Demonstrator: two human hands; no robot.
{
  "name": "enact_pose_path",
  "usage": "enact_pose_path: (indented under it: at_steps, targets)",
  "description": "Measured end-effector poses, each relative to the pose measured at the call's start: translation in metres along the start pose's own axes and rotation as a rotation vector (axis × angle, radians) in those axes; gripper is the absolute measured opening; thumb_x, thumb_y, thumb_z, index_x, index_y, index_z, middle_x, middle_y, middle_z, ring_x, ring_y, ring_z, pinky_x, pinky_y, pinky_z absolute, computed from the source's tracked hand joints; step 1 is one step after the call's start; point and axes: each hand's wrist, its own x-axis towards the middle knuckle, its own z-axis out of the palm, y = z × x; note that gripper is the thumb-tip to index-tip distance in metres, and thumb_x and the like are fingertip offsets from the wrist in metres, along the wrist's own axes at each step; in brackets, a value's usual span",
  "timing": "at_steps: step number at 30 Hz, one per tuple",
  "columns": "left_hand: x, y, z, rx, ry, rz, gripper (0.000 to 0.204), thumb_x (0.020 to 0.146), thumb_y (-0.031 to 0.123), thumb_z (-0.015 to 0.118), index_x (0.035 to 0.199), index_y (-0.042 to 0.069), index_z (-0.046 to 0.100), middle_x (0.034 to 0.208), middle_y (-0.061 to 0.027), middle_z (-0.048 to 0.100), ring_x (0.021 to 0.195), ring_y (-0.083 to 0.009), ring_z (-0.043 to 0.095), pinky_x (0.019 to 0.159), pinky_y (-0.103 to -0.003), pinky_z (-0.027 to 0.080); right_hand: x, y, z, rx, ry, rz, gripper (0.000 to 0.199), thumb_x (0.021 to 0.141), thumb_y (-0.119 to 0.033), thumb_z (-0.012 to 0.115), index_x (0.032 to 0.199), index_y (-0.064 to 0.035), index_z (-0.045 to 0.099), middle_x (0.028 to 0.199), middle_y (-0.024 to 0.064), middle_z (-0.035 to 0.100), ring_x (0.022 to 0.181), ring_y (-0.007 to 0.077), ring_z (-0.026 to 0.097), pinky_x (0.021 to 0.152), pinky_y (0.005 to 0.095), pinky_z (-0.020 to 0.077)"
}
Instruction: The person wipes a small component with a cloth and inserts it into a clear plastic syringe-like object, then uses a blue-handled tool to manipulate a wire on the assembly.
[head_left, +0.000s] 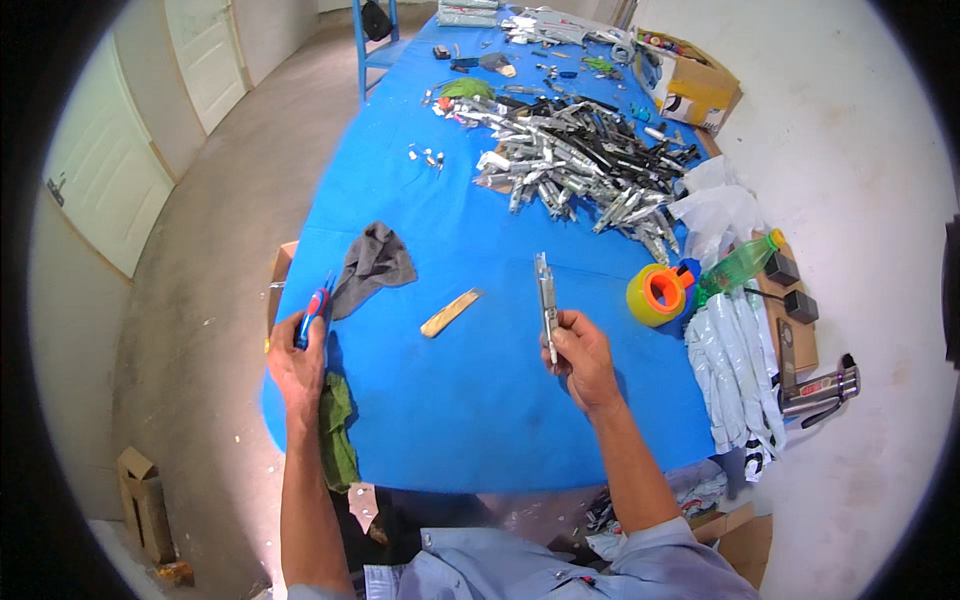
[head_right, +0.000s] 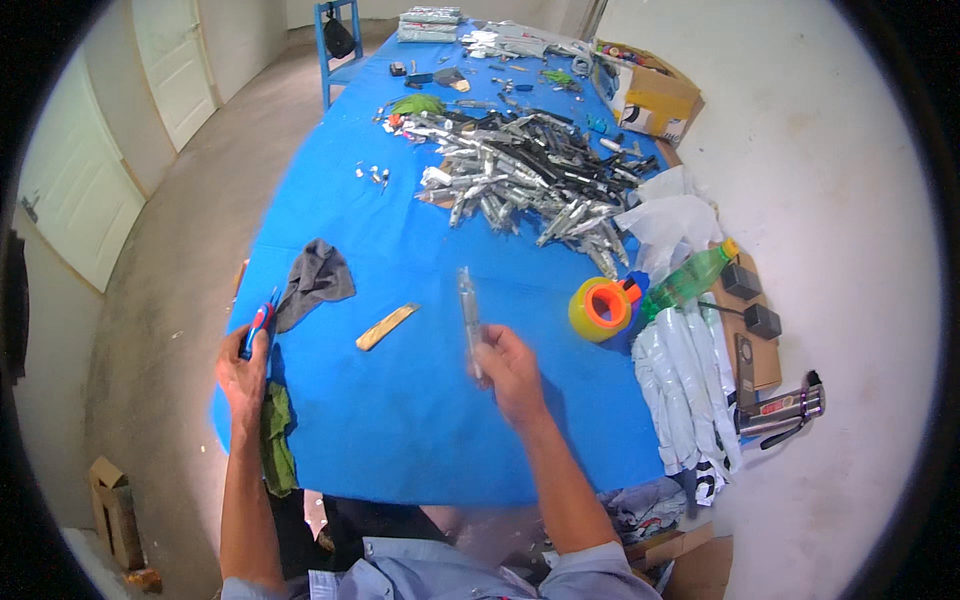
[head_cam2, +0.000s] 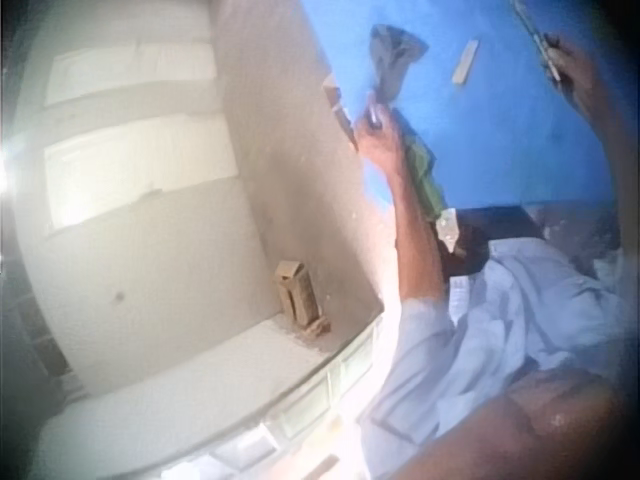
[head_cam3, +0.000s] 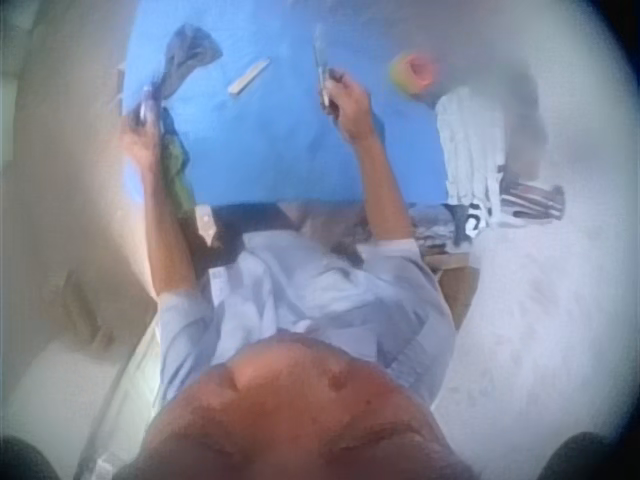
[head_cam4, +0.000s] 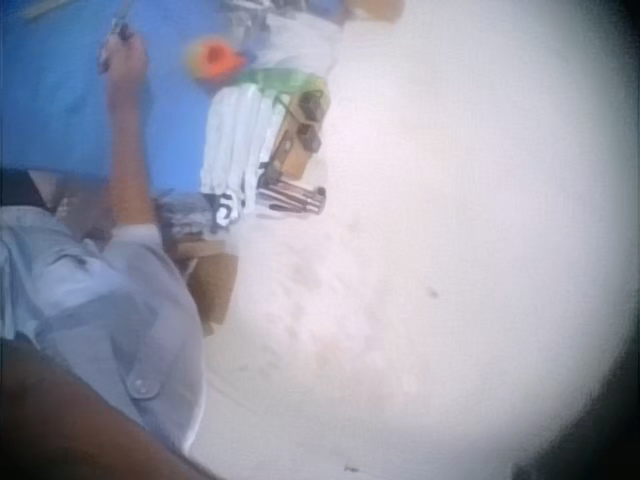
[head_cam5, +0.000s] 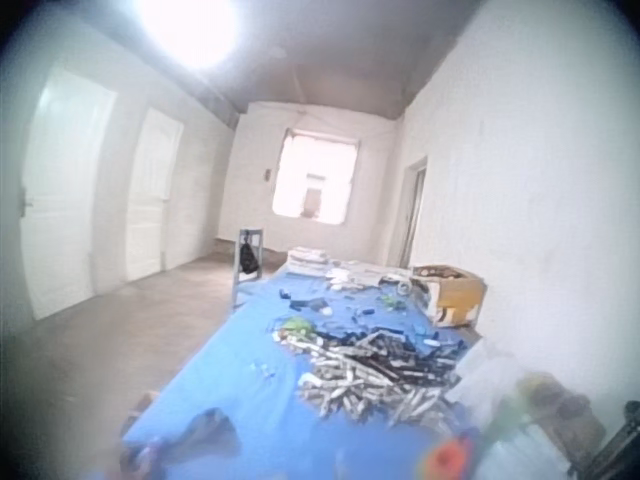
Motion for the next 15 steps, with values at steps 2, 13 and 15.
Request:
enact_pose_path:
  at_steps: [2, 13, 15]
  targets:
    - [0.001, 0.006, -0.003, 0.004, -0.025, 0.008, 0.035, 0.089, 0.027, 0.076, 0.113, 0.002, 0.073, 0.108, -0.0186, 0.072, 0.101, -0.032, 0.07, 0.092, -0.04, 0.053, -0.008, 0.0, 0.01, 0.077, -0.101, 0.066, 0.029, 0.1, -0.019, 0.062, 0.122, 0.0003, 0.057, 0.098, 0.0064, 0.065, 0.078, 0.01, 0.062, 0.061, 0.0224, 0.0475]
    - [0.008, 0.01, -0.011, 0.085, -0.163, -0.035, 0.041, 0.086, 0.027, 0.075, 0.118, 0.002, 0.072, 0.11, -0.0184, 0.073, 0.098, -0.03, 0.071, 0.09, -0.039, 0.054, 0.023, 0.01, 0.04, 0.199, -0.538, 0.198, 0.051, 0.095, -0.017, 0.068, 0.139, 0.0016, 0.05, 0.108, 0.0096, 0.064, 0.087, 0.0139, 0.062, 0.069, 0.0265, 0.0522]
    - [0.005, 0.009, -0.008, 0.099, -0.122, -0.011, 0.04, 0.087, 0.026, 0.075, 0.118, 0.002, 0.072, 0.11, -0.0183, 0.073, 0.099, -0.0304, 0.07, 0.09, -0.039, 0.054, 0.03, 0.019, 0.039, 0.201, -0.559, 0.233, 0.051, 0.093, -0.016, 0.069, 0.137, 0.0021, 0.052, 0.106, 0.0084, 0.064, 0.086, 0.0133, 0.061, 0.071, 0.0274, 0.0524]
